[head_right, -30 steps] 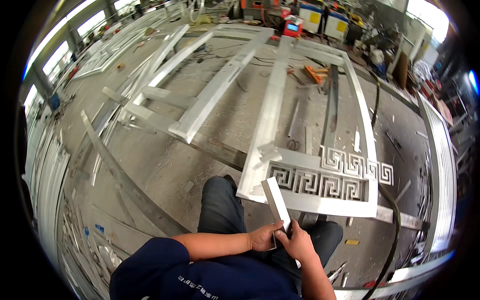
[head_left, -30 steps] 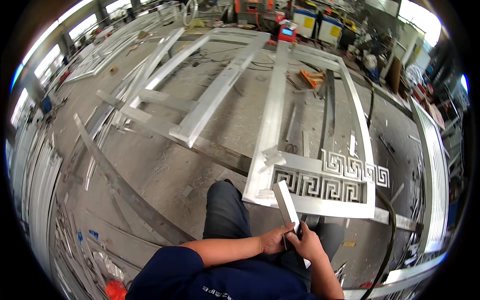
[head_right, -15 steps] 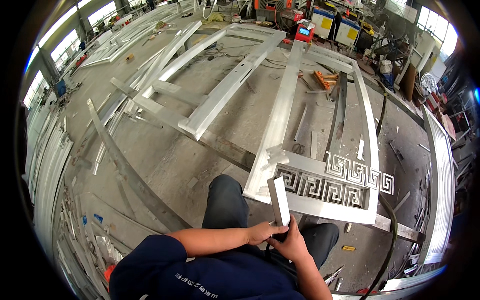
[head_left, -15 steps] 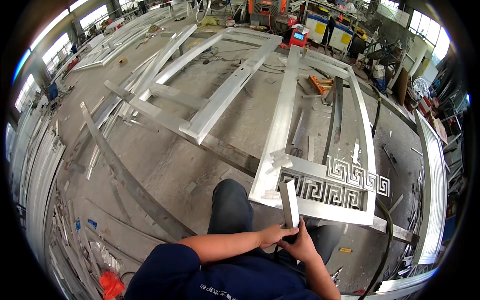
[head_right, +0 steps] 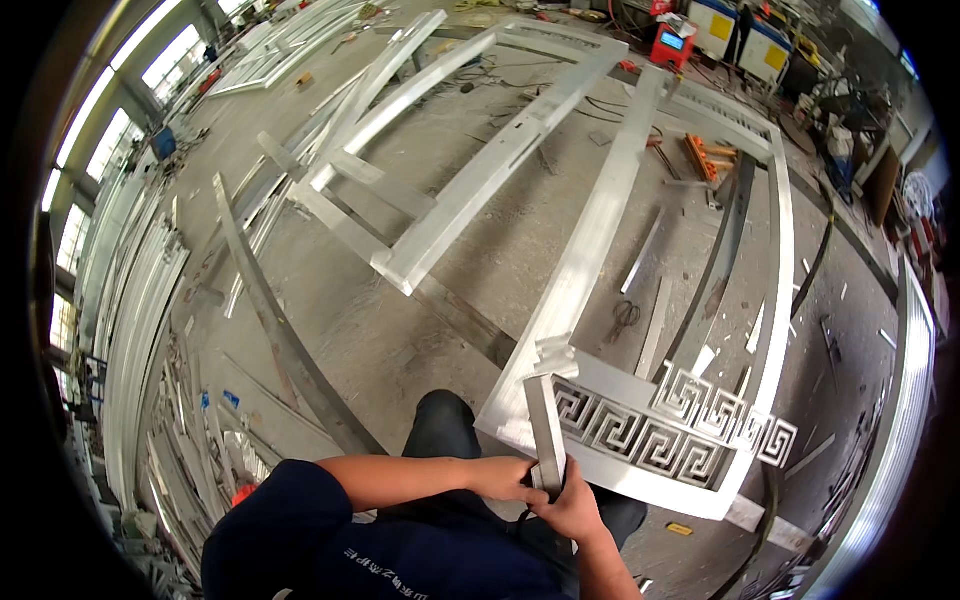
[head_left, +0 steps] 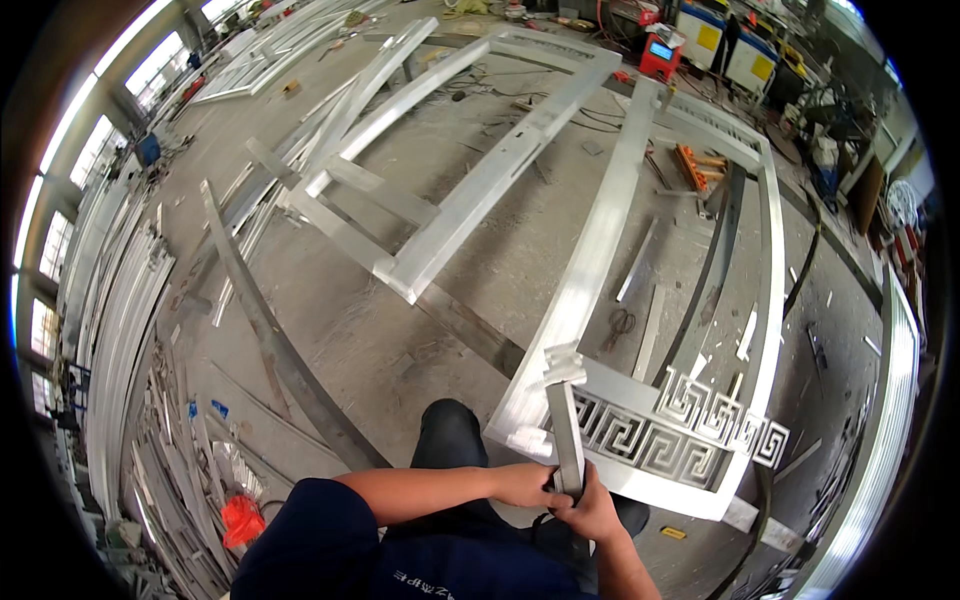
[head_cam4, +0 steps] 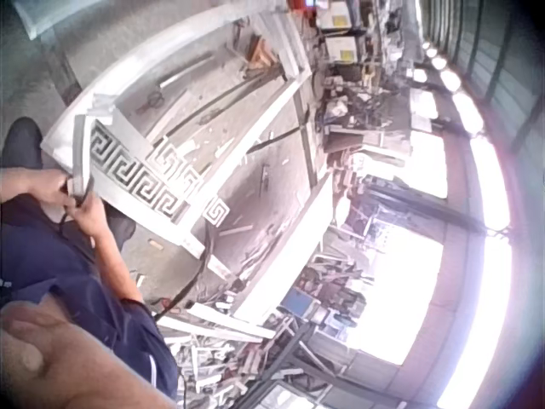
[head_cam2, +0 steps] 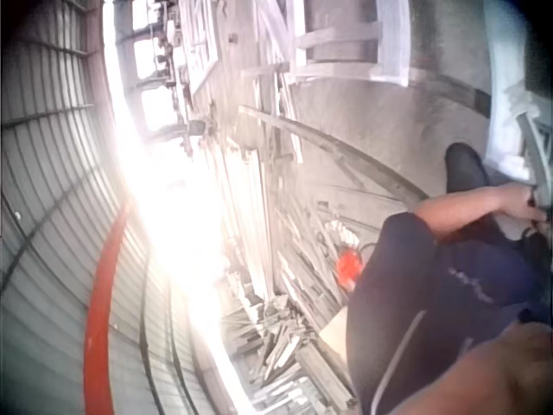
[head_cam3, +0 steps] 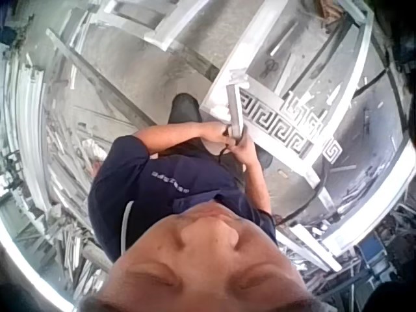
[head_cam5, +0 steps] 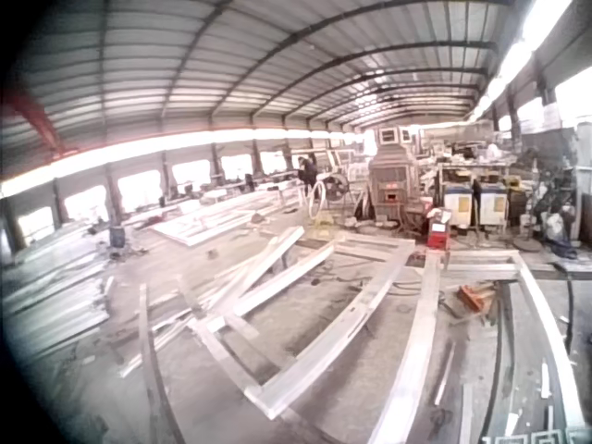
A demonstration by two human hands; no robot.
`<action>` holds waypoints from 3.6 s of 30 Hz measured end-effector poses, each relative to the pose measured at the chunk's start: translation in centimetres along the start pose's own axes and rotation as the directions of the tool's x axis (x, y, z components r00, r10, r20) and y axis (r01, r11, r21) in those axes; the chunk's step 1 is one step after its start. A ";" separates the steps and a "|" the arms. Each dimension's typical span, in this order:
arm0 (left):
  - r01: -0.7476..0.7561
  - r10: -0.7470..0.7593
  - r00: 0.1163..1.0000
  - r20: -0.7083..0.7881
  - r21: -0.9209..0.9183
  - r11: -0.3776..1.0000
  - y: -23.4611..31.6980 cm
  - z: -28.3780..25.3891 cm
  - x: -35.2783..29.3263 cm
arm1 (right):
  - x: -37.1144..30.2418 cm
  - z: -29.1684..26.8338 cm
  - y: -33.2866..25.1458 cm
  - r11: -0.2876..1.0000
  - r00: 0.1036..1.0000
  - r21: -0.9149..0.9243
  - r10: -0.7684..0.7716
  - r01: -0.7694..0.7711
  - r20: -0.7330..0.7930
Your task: The person welds a decorative metal panel onto a larger metal frame using a handheld welding torch. They then pick up and position additional metal bars and decorative panels onto the frame structure.
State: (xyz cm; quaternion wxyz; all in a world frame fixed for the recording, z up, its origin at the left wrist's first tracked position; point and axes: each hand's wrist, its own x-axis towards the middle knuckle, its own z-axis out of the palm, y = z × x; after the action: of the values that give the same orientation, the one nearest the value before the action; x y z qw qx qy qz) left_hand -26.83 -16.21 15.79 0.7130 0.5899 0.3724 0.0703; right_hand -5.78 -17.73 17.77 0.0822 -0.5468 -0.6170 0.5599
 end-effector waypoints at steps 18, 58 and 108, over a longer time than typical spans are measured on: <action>0.597 -0.850 0.310 -0.427 -0.608 0.523 -21.6 9.4 -31.5 | -0.8 -9.5 -18.3 0.642 0.859 -0.690 0.509 -0.335 0.056; 0.009 -0.753 0.083 -0.652 -0.755 0.655 -28.4 -26.9 -63.5 | 50.3 14.4 -34.8 0.843 0.815 -0.010 0.517 -0.538 -0.259; 0.739 -0.802 0.436 -0.408 -0.346 0.578 -18.1 -65.5 -62.7 | 61.3 18.9 -35.1 0.768 0.696 -0.104 0.502 -0.631 -0.514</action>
State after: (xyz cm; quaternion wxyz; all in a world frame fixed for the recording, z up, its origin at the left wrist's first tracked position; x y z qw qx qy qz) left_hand -117.85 -3.72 26.01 0.5672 0.2688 0.7740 -0.0834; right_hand -63.59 25.79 7.08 -0.0294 -0.8329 -0.4493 0.3217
